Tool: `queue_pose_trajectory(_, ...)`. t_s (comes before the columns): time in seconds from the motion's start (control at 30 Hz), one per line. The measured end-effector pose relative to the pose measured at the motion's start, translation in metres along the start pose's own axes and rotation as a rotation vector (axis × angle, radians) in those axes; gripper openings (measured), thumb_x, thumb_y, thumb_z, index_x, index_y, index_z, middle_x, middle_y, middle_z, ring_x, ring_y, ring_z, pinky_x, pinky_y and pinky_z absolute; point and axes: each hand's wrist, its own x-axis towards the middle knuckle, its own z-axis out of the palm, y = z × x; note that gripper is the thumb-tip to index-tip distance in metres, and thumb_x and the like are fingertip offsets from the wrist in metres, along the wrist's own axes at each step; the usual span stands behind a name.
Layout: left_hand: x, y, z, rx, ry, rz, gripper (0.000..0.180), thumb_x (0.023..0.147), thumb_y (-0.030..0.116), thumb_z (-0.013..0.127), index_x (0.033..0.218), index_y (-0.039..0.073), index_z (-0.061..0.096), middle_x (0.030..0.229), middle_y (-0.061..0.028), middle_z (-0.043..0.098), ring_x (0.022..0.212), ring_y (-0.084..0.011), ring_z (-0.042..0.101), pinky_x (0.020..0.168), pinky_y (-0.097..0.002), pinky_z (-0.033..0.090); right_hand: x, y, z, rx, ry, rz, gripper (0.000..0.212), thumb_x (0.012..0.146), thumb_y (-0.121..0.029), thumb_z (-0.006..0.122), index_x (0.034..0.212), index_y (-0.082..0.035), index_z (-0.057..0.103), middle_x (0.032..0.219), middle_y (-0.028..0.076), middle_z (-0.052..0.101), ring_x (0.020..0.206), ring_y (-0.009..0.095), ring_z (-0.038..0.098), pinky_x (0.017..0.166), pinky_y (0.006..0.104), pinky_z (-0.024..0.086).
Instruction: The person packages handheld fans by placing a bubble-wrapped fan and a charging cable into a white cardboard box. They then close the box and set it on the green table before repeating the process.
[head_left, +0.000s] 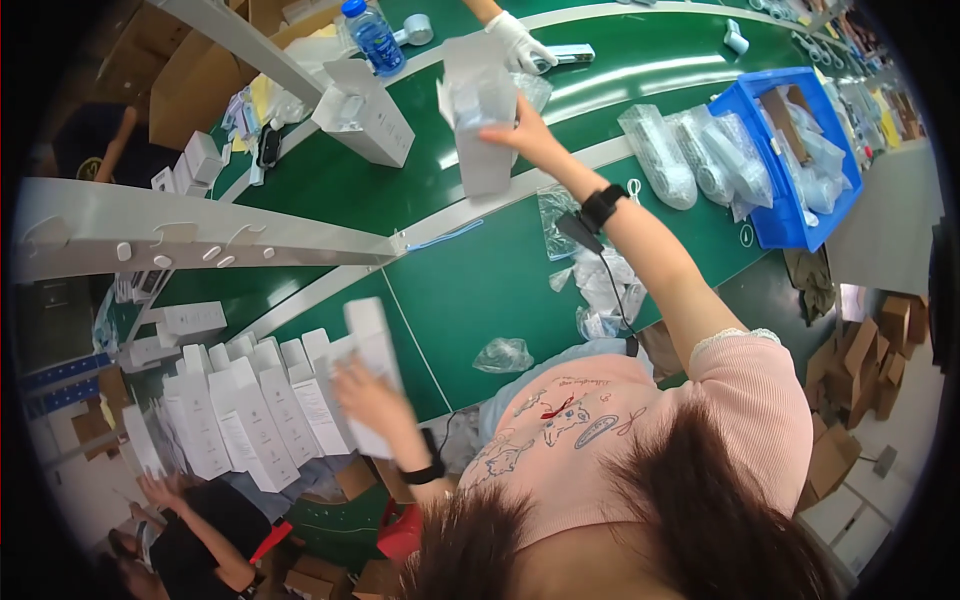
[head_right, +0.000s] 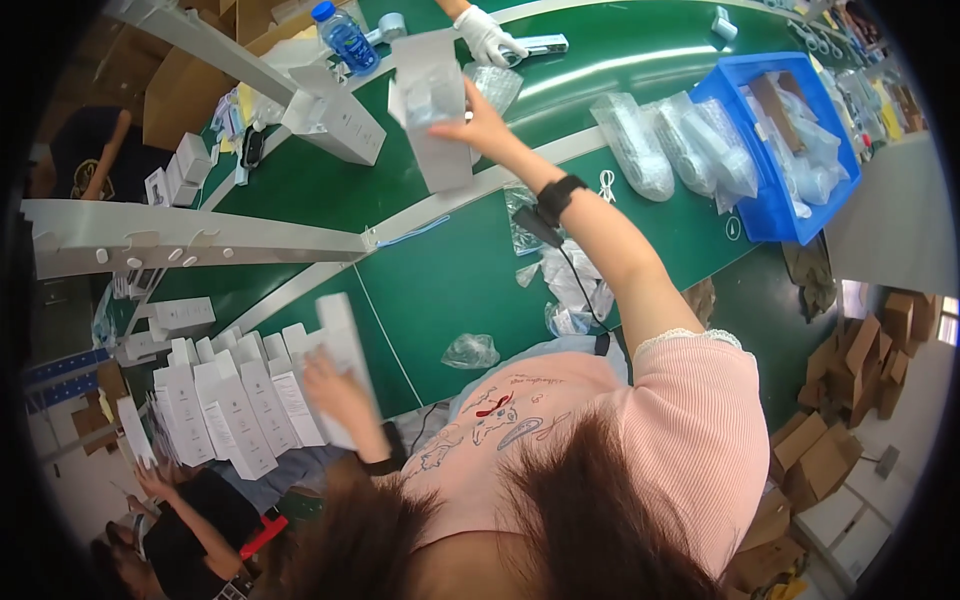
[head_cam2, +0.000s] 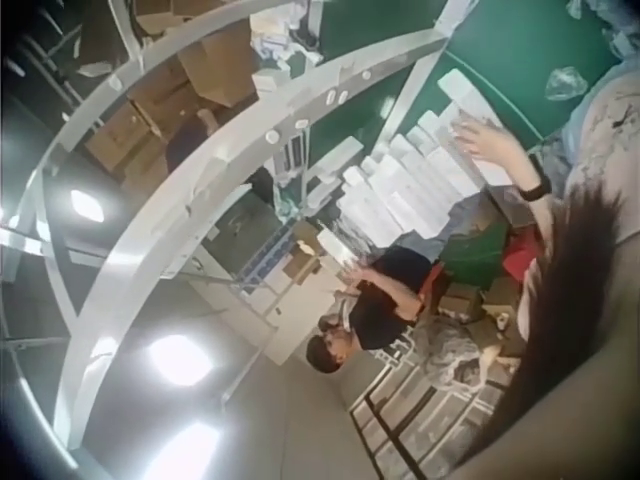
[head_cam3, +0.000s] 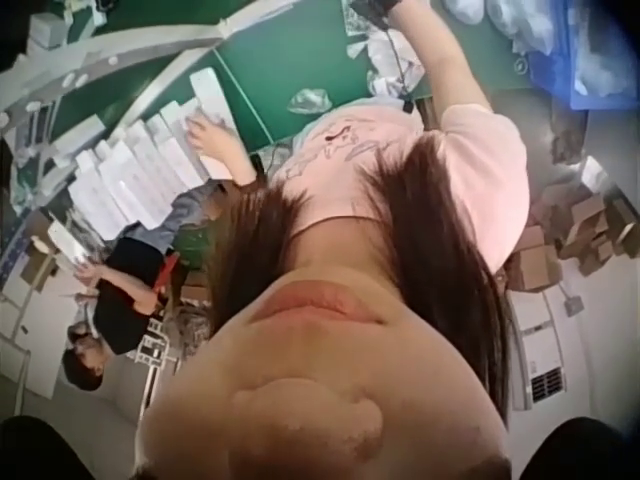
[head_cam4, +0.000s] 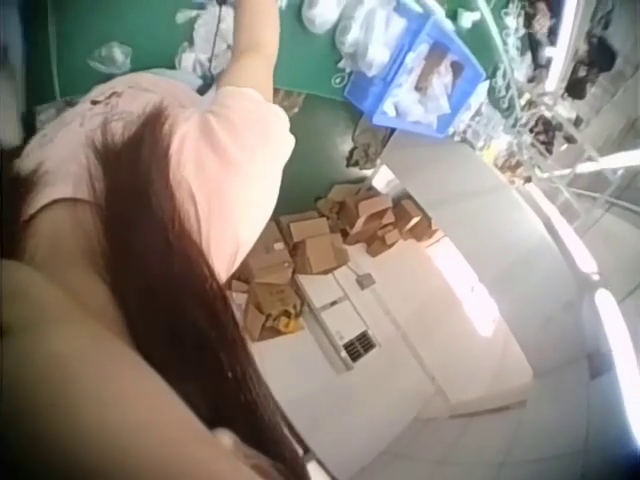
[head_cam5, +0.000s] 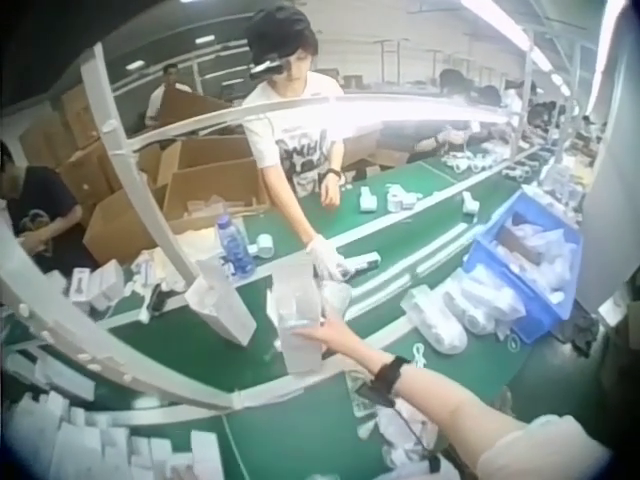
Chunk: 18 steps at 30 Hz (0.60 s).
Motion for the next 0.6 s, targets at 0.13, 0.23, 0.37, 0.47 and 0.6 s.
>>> queue_pose_trajectory(0.13,-0.018,0.063,0.012,-0.032,-0.085,0.101,0.069,0.064,0.016,0.07,0.126,0.014,0.039,0.125,-0.0114,0.039,0.11,-0.0347,0.038,0.085,-0.0436,0.037,0.027,0.007,0.028,0.024,0.014,-0.05,0.096,0.057,-0.026,0.079,0.132,-0.005,0.022,0.118,0.013,0.045,0.107,0.024,0.047,0.088,0.0342,0.041)
queue_pose_trajectory(0.23,-0.013,0.076,0.011,-0.203,-0.304,0.183,0.073,0.067,0.022,0.07,0.13,0.014,0.034,0.124,-0.0165,0.038,0.105,-0.0343,0.038,0.088,-0.0463,0.033,0.047,0.018,0.043,-0.001,0.009,-0.085,0.097,0.057,-0.027,0.08,0.132,-0.005,0.022,0.119,0.014,0.045,0.107,0.024,0.047,0.087,0.0345,0.042)
queue_pose_trajectory(0.37,0.019,0.033,0.029,-0.553,-0.24,0.09,0.084,0.06,0.023,0.076,0.13,0.009,0.033,0.121,-0.0144,0.039,0.104,-0.0342,0.036,0.087,-0.0423,0.035,0.081,0.032,0.068,0.036,0.009,-0.096,0.1,0.056,-0.028,0.081,0.133,-0.005,0.021,0.119,0.015,0.043,0.107,0.026,0.046,0.086,0.0357,0.042)
queue_pose_trajectory(0.47,0.026,0.013,0.042,-0.527,-0.302,0.097,0.083,0.059,0.022,0.076,0.13,0.006,0.034,0.119,-0.015,0.039,0.101,-0.0316,0.04,0.088,-0.0402,0.035,0.105,0.038,0.075,0.083,0.033,-0.121,0.102,0.054,-0.029,0.081,0.133,-0.005,0.021,0.119,0.017,0.043,0.108,0.028,0.046,0.087,0.0372,0.041)
queue_pose_trajectory(0.6,0.039,0.006,0.046,-0.78,-0.459,-0.123,0.082,0.062,0.019,0.075,0.13,0.003,0.032,0.118,-0.0146,0.041,0.1,-0.0262,0.044,0.089,-0.0359,0.036,0.125,0.05,0.062,-0.37,0.16,-0.332,0.102,0.054,-0.034,0.081,0.132,-0.005,0.023,0.118,0.019,0.042,0.108,0.033,0.044,0.088,0.0387,0.04)
